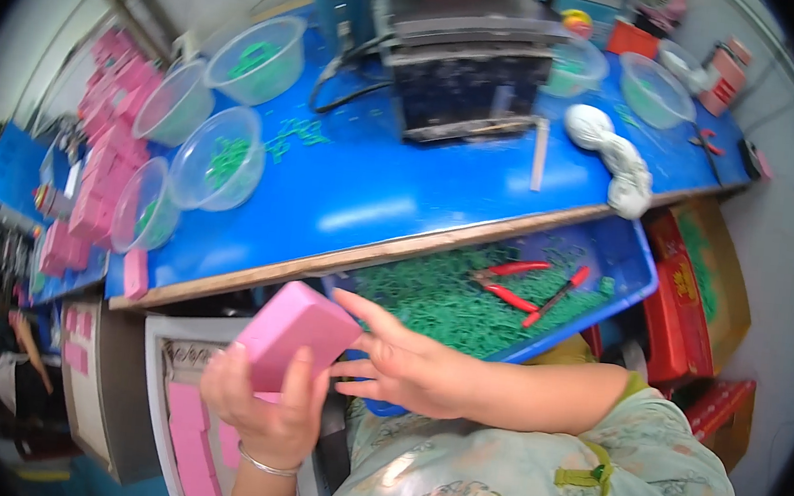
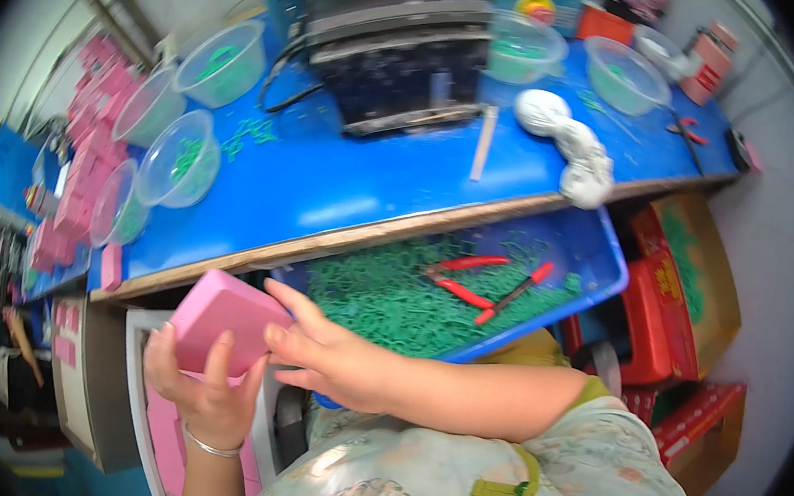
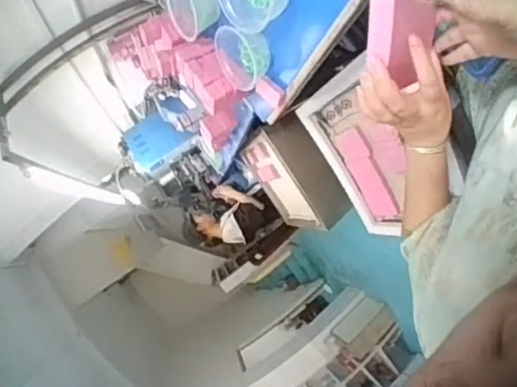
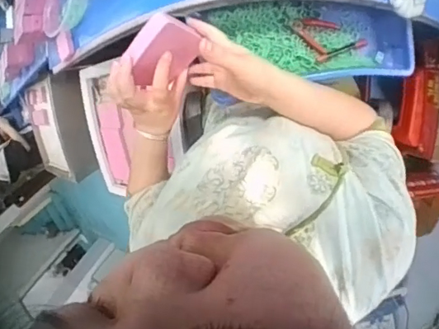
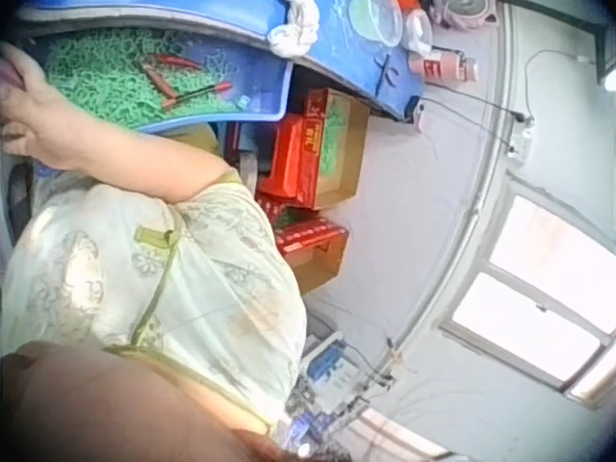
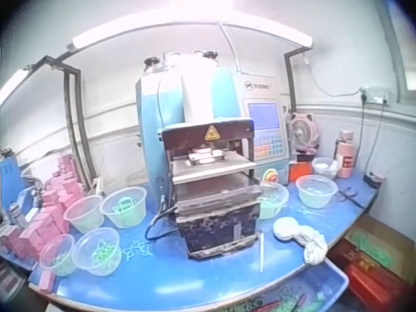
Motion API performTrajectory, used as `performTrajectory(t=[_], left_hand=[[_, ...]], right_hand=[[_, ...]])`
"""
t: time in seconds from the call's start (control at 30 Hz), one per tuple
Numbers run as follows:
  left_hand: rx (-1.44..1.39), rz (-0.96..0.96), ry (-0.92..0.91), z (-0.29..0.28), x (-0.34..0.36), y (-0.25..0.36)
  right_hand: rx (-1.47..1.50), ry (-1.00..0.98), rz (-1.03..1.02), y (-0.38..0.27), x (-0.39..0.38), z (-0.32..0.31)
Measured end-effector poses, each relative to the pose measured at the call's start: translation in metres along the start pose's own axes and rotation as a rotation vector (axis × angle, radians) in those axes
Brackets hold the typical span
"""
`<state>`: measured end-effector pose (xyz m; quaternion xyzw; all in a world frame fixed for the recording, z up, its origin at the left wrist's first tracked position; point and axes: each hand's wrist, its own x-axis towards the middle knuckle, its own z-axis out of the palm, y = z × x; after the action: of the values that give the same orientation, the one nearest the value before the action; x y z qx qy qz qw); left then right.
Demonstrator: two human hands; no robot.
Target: The recorder injects liquid wax into rubber jewelry molds using a specialized injection machine and subsequently removes the hardened wax patterns from the molds.
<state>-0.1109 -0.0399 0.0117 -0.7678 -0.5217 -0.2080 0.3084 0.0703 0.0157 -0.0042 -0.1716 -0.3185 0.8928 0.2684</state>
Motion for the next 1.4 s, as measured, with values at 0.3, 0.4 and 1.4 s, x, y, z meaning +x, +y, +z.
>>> performTrajectory(t=[0.3, 0.4, 1.4], left_hand=[[-1.123, -0.14, -0.334, 0.001, 0.058, 0.053], [-1.603, -0.354, -0.505, 0.013, 0.045, 0.066], [-1.994, -1.078, -0.423, 0.019, 0.052, 0.058]], right_hand=[[0.33, 0.154, 0.013, -0.022, -0.034, -0.006], [0.044, 0.162, 0.118, -0.02, -0.037, -0.016], [-0.102, 0.015, -0.231, -0.049, -0.049, -0.057]])
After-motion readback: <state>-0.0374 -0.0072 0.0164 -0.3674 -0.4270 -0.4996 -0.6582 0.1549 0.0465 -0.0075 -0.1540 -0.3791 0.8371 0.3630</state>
